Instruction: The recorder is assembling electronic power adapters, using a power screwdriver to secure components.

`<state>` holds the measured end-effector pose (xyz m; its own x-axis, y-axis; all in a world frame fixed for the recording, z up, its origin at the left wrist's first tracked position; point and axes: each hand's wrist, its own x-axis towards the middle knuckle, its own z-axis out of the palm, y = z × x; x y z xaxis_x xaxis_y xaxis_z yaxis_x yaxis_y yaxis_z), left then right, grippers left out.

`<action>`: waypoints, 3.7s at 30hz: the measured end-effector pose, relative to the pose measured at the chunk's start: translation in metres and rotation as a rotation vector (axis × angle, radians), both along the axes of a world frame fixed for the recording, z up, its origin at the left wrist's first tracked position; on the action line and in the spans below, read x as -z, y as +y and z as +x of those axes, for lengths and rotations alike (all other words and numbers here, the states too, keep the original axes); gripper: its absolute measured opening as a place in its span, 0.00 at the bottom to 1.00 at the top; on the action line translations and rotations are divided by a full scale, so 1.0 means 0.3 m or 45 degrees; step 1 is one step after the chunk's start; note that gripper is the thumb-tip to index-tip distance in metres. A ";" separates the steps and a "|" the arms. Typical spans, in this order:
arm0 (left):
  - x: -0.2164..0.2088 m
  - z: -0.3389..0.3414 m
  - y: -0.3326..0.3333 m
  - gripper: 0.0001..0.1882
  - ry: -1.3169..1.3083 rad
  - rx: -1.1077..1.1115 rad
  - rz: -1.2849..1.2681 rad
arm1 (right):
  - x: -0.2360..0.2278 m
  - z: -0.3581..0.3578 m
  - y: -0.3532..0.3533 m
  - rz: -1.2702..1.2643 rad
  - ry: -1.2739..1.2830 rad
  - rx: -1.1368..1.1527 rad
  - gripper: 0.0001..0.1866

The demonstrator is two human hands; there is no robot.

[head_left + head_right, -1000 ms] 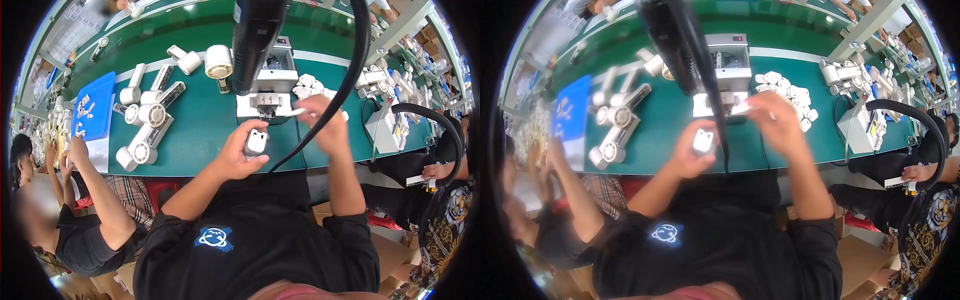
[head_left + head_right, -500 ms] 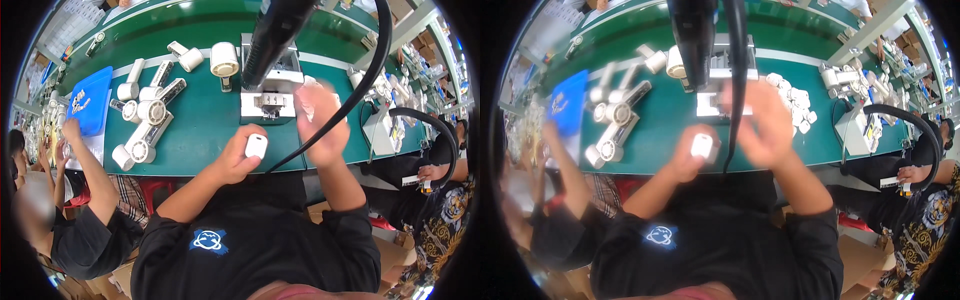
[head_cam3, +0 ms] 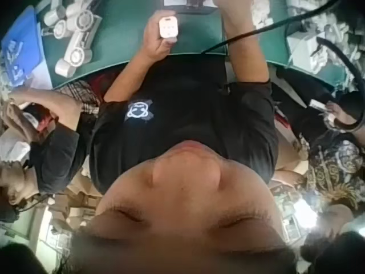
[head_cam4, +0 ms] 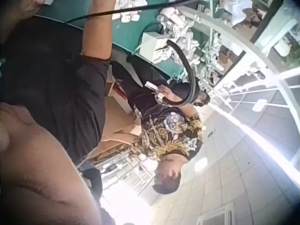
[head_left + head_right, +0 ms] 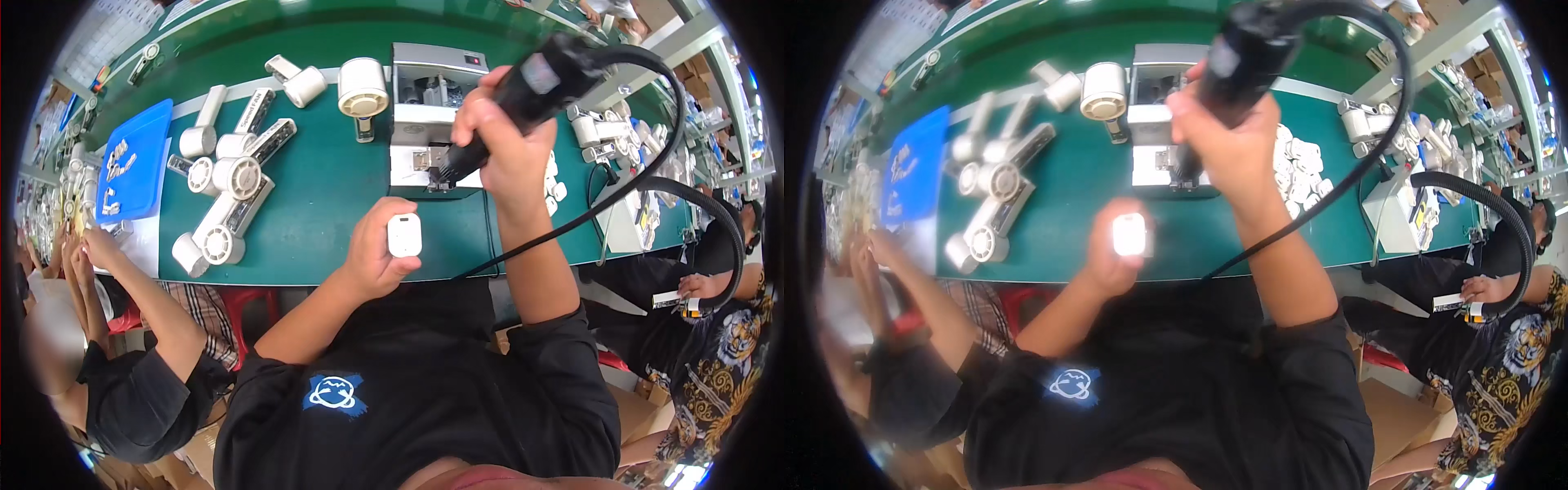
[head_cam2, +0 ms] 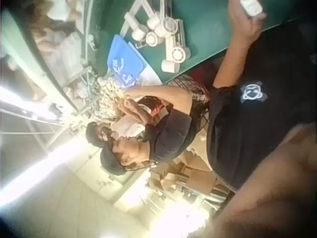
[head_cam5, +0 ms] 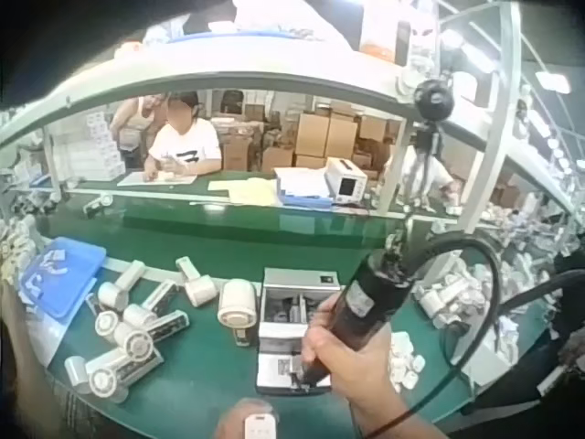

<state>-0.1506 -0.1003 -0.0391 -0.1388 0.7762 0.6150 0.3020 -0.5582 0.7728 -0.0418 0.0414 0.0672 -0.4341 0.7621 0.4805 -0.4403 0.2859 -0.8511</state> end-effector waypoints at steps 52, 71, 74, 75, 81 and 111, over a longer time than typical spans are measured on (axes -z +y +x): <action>0.028 0.024 -0.002 0.36 -0.072 -0.015 0.001 | -0.054 0.057 -0.080 0.105 0.158 -0.145 0.22; 0.027 0.028 0.003 0.36 0.060 -0.058 -0.026 | -0.184 0.128 -0.167 0.335 0.403 -0.670 0.26; 0.028 0.029 0.000 0.35 0.117 -0.059 -0.129 | -0.164 0.105 -0.207 0.106 0.329 -0.531 0.26; 0.029 0.028 0.000 0.35 0.102 -0.040 -0.145 | -0.167 0.105 -0.208 0.047 0.337 -0.531 0.25; 0.016 0.028 0.000 0.35 0.094 -0.016 -0.176 | -0.169 0.094 -0.216 0.127 0.296 -0.591 0.22; -0.292 -0.966 0.391 0.31 0.773 -1.331 -1.072 | 0.176 0.364 -0.157 -0.048 -0.162 0.572 0.08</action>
